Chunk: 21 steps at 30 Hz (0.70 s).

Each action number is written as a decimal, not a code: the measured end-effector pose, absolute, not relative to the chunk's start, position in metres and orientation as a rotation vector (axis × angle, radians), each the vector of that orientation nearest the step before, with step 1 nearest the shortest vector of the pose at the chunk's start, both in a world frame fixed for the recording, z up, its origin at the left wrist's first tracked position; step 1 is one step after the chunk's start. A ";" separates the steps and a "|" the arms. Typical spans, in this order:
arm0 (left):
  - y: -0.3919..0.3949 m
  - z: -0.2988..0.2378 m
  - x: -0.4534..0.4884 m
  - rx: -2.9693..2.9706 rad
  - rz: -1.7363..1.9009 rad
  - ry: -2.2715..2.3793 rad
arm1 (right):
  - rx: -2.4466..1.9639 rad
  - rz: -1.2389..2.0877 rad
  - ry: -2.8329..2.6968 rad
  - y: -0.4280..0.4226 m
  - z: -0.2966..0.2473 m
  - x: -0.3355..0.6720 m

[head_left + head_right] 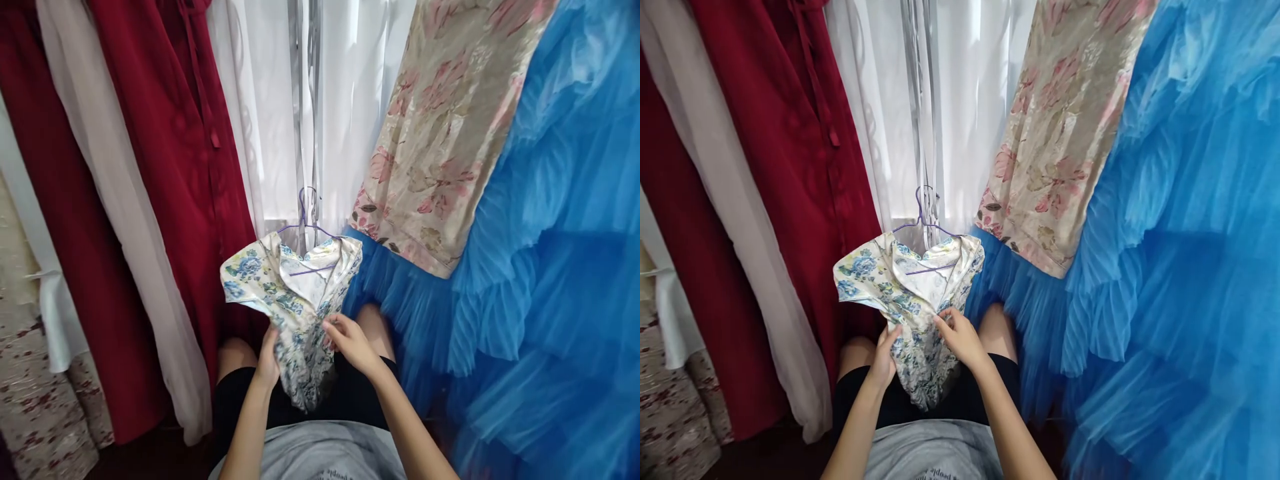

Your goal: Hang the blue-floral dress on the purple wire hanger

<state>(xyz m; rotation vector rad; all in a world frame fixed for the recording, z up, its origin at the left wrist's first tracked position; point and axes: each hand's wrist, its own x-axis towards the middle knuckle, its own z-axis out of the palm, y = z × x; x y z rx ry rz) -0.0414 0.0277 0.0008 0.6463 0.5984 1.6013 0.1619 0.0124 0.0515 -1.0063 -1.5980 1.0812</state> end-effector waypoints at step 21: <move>0.017 0.002 -0.012 0.773 1.680 0.944 | -0.957 1.128 -1.327 0.031 0.034 0.128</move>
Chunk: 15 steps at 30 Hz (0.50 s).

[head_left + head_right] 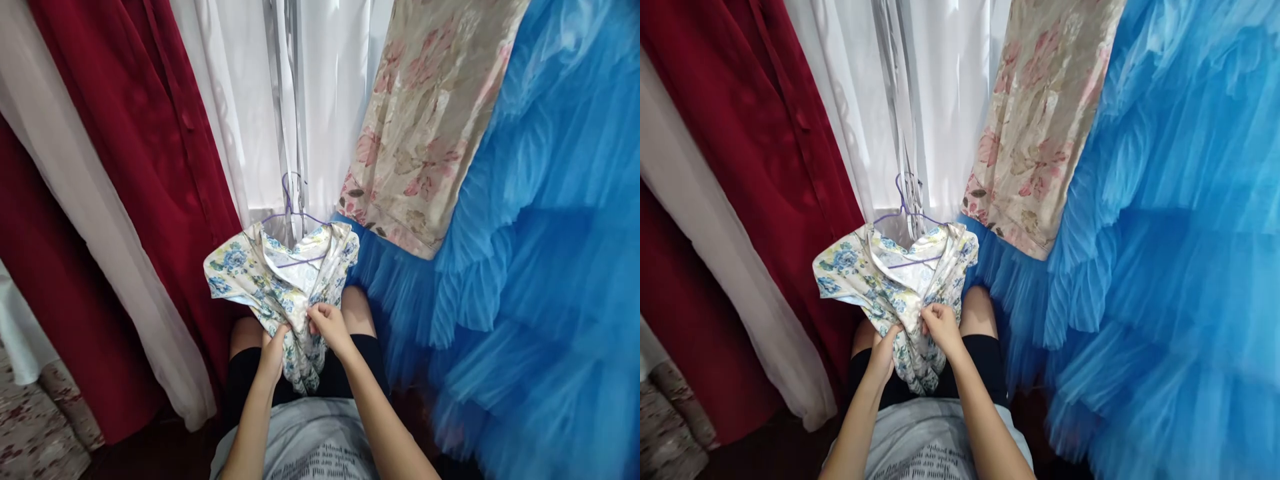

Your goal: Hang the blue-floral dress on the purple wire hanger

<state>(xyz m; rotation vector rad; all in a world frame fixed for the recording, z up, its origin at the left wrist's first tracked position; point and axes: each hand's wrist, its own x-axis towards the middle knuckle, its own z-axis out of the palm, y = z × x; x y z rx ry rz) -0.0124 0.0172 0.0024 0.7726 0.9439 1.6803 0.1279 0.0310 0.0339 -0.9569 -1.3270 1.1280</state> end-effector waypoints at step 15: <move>0.039 -0.024 -0.038 0.996 2.121 1.327 | -0.993 1.186 -1.297 0.030 0.039 0.141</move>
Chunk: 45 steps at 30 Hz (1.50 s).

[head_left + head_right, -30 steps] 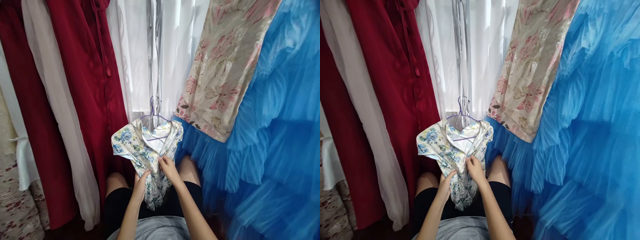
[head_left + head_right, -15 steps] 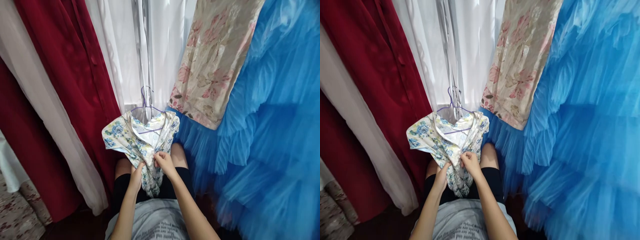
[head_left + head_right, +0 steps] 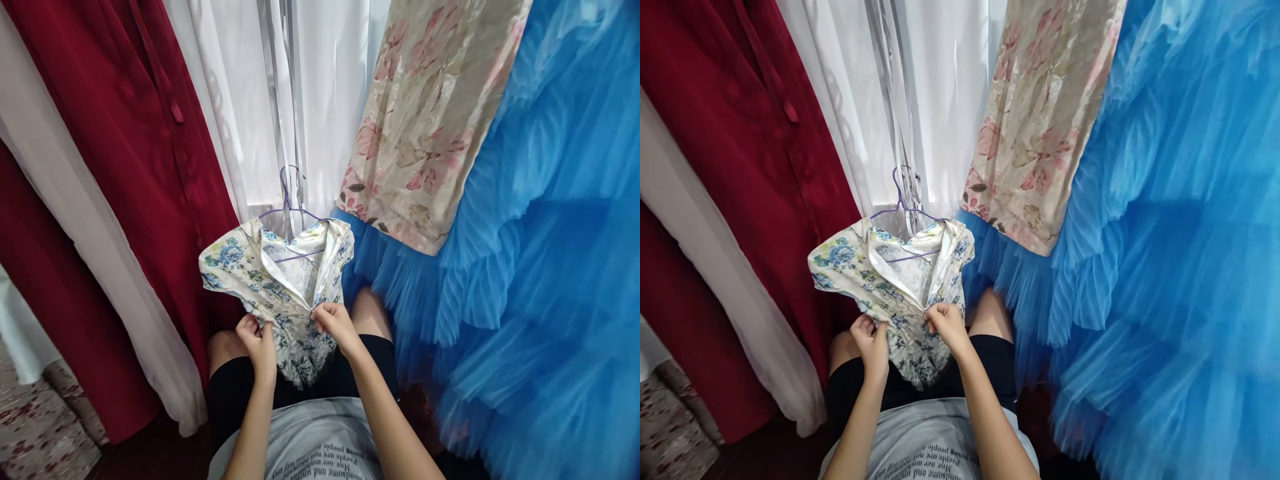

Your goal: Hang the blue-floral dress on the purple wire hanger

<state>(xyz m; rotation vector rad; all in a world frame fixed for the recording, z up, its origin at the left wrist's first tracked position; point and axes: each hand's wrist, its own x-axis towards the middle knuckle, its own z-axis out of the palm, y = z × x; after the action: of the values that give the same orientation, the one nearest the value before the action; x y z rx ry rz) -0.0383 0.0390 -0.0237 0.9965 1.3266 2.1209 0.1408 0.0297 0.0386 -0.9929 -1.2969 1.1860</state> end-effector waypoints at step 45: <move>0.040 0.085 -0.021 1.971 1.858 1.041 | -0.667 1.000 -1.336 0.077 0.210 0.121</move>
<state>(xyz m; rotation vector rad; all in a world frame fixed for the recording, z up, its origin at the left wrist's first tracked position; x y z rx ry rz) -0.0205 0.0401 0.0848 1.9710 1.0413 1.8577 0.1213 0.0774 0.2096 -0.6666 -1.3357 1.0003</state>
